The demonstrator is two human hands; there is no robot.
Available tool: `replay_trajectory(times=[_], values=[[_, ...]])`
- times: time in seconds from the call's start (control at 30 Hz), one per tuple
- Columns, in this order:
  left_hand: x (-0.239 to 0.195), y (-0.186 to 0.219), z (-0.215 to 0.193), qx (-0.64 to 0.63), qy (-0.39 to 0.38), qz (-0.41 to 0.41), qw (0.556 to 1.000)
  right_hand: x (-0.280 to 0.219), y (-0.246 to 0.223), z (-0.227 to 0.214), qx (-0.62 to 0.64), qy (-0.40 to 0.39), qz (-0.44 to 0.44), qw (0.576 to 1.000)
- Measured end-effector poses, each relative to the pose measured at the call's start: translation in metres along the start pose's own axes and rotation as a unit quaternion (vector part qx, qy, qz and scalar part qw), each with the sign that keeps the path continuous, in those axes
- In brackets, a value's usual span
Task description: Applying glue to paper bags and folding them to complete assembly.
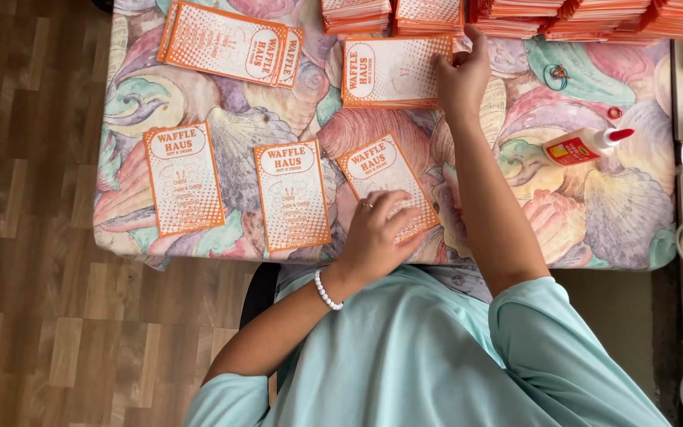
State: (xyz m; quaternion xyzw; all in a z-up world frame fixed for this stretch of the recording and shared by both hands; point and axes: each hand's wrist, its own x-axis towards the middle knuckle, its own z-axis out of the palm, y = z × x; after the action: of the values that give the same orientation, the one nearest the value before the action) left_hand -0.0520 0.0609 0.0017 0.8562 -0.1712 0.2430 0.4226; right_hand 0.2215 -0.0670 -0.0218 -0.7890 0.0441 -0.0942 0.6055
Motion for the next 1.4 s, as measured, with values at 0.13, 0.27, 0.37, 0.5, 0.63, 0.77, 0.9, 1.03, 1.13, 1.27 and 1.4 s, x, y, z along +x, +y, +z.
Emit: replay_trajectory(times=[0.13, 0.27, 0.37, 0.5, 0.63, 0.77, 0.9, 1.03, 1.13, 1.27, 1.4], values=[[-0.009, 0.002, 0.002, 0.117, -0.125, 0.045, 0.984, -0.002, -0.008, 0.000, -0.057, -0.002, 0.025, 0.998], [-0.009, 0.005, -0.002, 0.144, -0.159, 0.055, 0.975, -0.003, 0.014, -0.011, -0.117, 0.015, -0.233, 0.965], [-0.009, 0.002, -0.006, 0.136, -0.179, 0.069, 0.972, -0.037, -0.037, -0.035, -0.214, 0.036, -0.338, 0.916], [-0.014, -0.009, -0.003, 0.138, -0.223, 0.087, 0.961, -0.052, -0.074, -0.098, -0.164, -0.038, -0.359, 0.918], [-0.017, -0.013, -0.005, 0.151, -0.246, 0.101, 0.952, -0.015, -0.055, -0.212, -0.182, 0.015, -0.431, 0.883], [-0.019, -0.010, -0.007, 0.152, -0.225, 0.126, 0.954, 0.110, 0.070, -0.365, -0.300, 0.297, -0.258, 0.869], [-0.016, -0.010, -0.012, 0.135, -0.226, 0.146, 0.954, 0.204, 0.194, -0.471, -0.937, 0.133, -0.247, 0.207], [-0.017, -0.012, -0.012, 0.101, -0.203, 0.149, 0.962, 0.182, 0.154, -0.439, -0.504, 0.128, -0.100, 0.849], [-0.012, -0.009, -0.014, 0.090, -0.187, 0.139, 0.968, 0.188, 0.159, -0.435, -0.547, 0.112, -0.073, 0.826], [-0.011, -0.008, -0.015, 0.073, -0.174, 0.127, 0.974, 0.196, 0.171, -0.431, -0.569, 0.121, -0.042, 0.812], [-0.010, -0.008, -0.015, 0.070, -0.178, 0.120, 0.974, 0.190, 0.167, -0.426, -0.541, 0.153, -0.083, 0.823]])
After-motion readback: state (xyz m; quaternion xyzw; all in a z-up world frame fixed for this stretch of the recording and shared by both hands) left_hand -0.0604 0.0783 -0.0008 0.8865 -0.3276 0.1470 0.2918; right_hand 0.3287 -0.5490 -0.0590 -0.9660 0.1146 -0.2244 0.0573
